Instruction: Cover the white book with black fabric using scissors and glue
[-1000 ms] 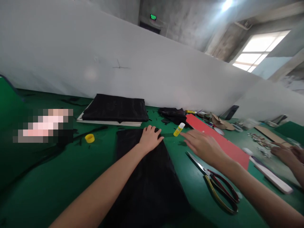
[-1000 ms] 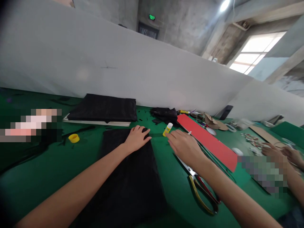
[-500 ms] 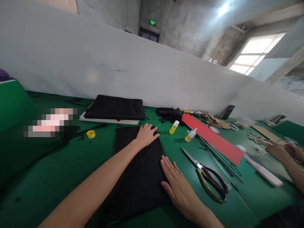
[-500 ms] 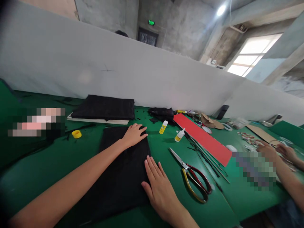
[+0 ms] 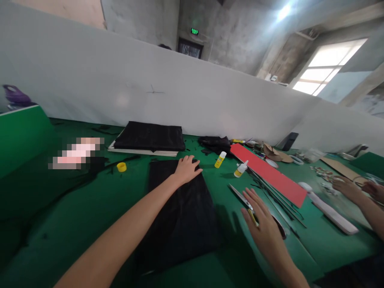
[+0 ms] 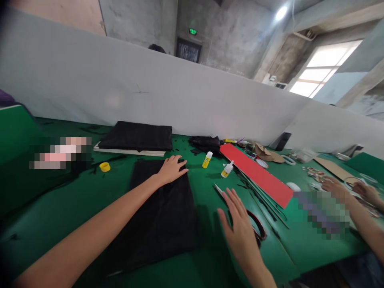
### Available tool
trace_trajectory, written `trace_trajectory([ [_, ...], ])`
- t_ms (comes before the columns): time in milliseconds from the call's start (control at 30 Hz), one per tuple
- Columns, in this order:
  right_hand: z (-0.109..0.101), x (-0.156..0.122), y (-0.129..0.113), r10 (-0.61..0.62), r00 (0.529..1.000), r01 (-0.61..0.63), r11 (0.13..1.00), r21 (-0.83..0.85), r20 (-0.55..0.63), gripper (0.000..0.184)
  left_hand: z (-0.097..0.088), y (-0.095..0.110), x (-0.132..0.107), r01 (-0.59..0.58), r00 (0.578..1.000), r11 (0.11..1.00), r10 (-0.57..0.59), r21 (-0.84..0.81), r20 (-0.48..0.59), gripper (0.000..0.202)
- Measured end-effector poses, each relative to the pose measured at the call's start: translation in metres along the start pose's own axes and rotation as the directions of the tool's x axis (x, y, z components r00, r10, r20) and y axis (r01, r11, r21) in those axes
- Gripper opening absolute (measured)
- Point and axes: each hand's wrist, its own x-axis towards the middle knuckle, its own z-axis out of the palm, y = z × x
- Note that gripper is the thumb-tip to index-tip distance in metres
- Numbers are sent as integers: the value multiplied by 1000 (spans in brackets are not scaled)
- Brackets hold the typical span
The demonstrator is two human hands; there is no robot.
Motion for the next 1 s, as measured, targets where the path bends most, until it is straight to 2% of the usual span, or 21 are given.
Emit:
trace_trajectory([
  [100, -10, -15, 37, 76, 997, -75, 995, -62, 0, 44, -4, 4, -5, 9, 1000, 1000, -9, -2, 17, 50],
  [267, -14, -39, 80, 58, 998, -56, 972, -226, 0, 47, -12, 22, -22, -19, 999, 1000, 20, -12, 47, 49],
  [367, -13, -47, 99, 59, 997, -44, 956, -291, 44, 44, -14, 41, -38, -31, 998, 999, 32, -22, 45, 49],
  [500, -9, -49, 118, -3, 997, 27, 943, -332, 74, 39, -12, 68, -55, -21, 999, 998, 24, -51, 48, 51],
  [567, -6, -46, 123, -22, 997, 45, 944, -326, 72, 38, -13, 76, -60, -23, 998, 997, 28, -79, 62, 51],
  [633, -5, -41, 124, -34, 996, 56, 953, -297, 79, 37, -19, 74, -60, -39, 995, 992, 50, -124, 90, 53],
  [733, -5, -36, 121, -22, 996, 45, 963, -264, 89, 36, -41, 48, -54, -58, 987, 976, 88, -208, 135, 53],
  [800, -7, -34, 120, 11, 997, 8, 968, -253, 71, 37, -61, 13, -50, -32, 983, 968, 75, -249, 165, 47],
  [900, -11, -30, 123, 92, 994, -79, 977, -200, 56, 39, -87, -51, -50, 90, 965, 963, -21, -254, 263, 37],
  [1000, -15, -19, 131, 177, 978, -165, 980, -108, 114, 43, -93, -101, -58, 185, 912, 947, -66, -262, 404, 25],
])
